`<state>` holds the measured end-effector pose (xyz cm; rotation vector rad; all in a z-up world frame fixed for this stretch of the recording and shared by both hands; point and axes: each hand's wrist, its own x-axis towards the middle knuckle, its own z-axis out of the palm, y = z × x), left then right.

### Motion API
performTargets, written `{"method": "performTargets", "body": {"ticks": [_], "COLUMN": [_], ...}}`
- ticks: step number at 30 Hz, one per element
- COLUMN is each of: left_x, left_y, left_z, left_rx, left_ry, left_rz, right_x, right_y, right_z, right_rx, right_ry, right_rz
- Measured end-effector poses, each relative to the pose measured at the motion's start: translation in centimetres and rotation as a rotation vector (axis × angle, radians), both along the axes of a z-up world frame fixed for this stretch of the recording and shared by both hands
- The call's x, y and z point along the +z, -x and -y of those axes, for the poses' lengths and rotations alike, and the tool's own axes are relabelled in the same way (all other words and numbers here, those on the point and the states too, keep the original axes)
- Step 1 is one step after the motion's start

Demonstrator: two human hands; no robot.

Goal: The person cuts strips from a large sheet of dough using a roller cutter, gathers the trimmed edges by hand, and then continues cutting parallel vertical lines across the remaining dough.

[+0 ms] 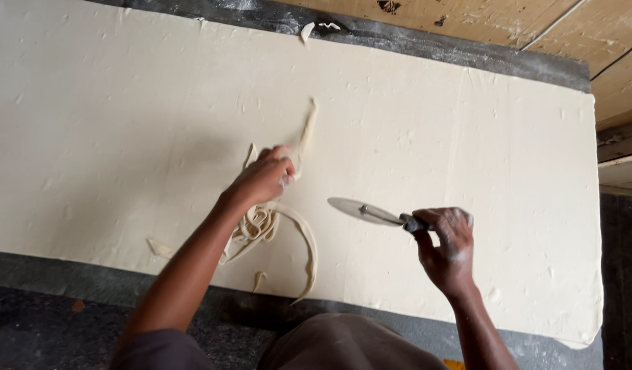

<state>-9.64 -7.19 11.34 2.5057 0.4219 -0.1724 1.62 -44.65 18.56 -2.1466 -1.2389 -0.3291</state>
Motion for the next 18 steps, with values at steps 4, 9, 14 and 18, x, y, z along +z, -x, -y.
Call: {"method": "performTargets", "body": {"ticks": [4, 9, 14, 18], "left_x": [8.7, 16.1, 13.6, 8.5], "left_y": [4.5, 8.2, 7.1, 6.6], "left_z": [1.6, 1.3, 1.7, 2.1], "left_rx": [-0.095, -0.070, 0.116, 0.103], "left_ry": [0.222, 0.034, 0.051, 0.030], "left_rz": [0.019, 0.256, 0.163, -0.063], "right_x": [2.2, 3.3, 2.1, 0.8], "right_y": [2.8, 6.7, 8.7, 8.8], "right_z": [-0.1, 1.1, 4.1, 6.3], "right_rx": [-0.068, -0.125, -0.182, -0.213], "right_ry": [-0.084, -0.154, -0.160, -0.144], "right_rz": [-0.034, -0.121, -0.102, -0.047]}}
